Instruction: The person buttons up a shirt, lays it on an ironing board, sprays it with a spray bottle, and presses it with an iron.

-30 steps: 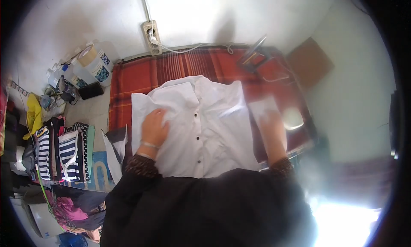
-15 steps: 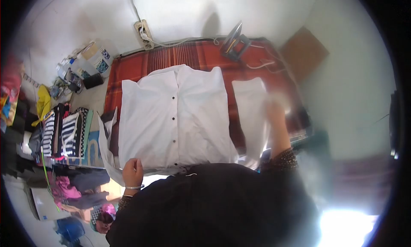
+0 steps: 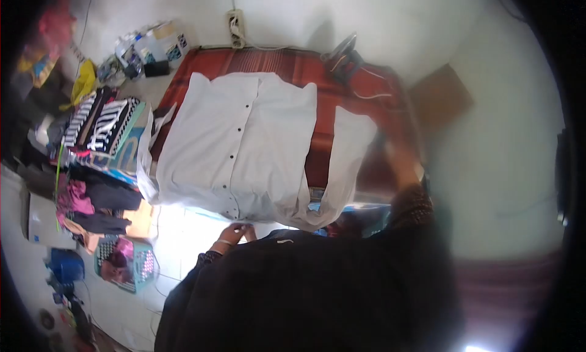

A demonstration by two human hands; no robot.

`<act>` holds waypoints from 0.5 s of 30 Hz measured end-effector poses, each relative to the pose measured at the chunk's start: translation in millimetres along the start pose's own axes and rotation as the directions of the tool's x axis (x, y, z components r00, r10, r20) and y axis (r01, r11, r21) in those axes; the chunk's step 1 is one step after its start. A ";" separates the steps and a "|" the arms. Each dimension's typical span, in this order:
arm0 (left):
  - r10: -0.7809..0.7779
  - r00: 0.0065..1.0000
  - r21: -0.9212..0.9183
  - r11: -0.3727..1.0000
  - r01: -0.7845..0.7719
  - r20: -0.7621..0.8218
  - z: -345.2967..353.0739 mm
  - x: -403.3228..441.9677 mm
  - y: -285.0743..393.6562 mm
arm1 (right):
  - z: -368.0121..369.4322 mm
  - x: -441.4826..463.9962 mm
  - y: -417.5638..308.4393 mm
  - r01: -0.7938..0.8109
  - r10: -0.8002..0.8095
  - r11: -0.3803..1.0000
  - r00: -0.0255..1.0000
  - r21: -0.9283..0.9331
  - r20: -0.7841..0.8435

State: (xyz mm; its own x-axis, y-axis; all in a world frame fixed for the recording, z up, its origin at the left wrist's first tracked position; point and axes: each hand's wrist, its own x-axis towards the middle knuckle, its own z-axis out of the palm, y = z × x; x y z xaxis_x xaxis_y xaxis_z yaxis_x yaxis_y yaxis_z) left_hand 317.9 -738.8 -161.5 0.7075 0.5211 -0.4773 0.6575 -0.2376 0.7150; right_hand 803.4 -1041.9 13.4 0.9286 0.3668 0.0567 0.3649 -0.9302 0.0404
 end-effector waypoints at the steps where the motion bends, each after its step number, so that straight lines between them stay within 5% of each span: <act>1: -0.023 1.000 0.091 0.996 0.025 -0.020 2.3 8.4 -7.1 | -6.3 -7.6 10.9 0.027 -0.023 0.999 0.996 0.045 -0.087; 2: -0.042 0.998 0.189 0.981 0.048 -0.037 5.6 25.3 -27.3 | -8.7 -18.4 16.3 0.051 -0.034 0.994 0.985 0.094 -0.172; 5: -0.146 0.989 -0.007 0.989 0.146 -0.004 10.3 47.5 -93.2 | 1.7 -52.7 19.3 0.129 -0.064 0.963 0.962 0.235 -0.265; 7: -0.615 0.780 -0.384 0.697 0.606 0.115 -5.4 25.6 -24.7 | 16.7 -82.8 10.4 0.040 -0.031 0.949 0.999 0.314 -0.032; 8: -0.612 0.780 -0.379 0.695 0.611 0.133 2.4 36.5 -44.5 | 16.1 -99.4 -0.2 -0.020 -0.008 0.935 0.997 0.353 0.076; 9: -0.435 0.881 -0.013 0.896 0.445 0.188 12.1 54.3 -79.9 | 0.9 -119.7 -27.9 -0.093 0.025 0.905 0.986 0.416 0.164; 11: -0.292 0.925 0.204 0.948 0.245 0.245 31.0 64.6 -72.6 | 5.0 -128.1 -56.9 0.007 -0.024 0.894 0.999 0.447 0.031; 12: -0.217 0.938 0.301 0.944 0.132 0.271 40.6 69.5 -68.8 | -2.7 -126.0 -71.7 0.017 -0.075 0.873 0.992 0.488 0.100; 13: -0.366 0.910 -0.123 0.912 0.393 0.196 49.8 75.1 -53.1 | -11.5 -121.8 -85.0 0.022 -0.129 0.849 0.978 0.529 0.167; 14: -0.524 0.829 -0.525 0.658 0.540 0.196 54.0 74.4 -41.5 | -14.7 -116.9 -94.3 0.018 -0.121 0.857 0.978 0.515 0.168; 15: -0.355 0.927 -0.409 0.832 0.374 0.124 60.0 75.7 -54.9 | -17.3 -112.4 -103.5 -0.035 -0.199 0.748 0.941 0.663 0.274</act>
State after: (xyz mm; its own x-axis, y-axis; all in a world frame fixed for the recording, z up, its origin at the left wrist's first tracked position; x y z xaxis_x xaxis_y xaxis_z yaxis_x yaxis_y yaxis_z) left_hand 350.8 -735.4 -267.6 0.4539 0.4660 -0.7595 0.7056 0.3326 0.6257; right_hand 660.0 -986.5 20.1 0.8195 0.5257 -0.2283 0.2853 -0.7197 -0.6330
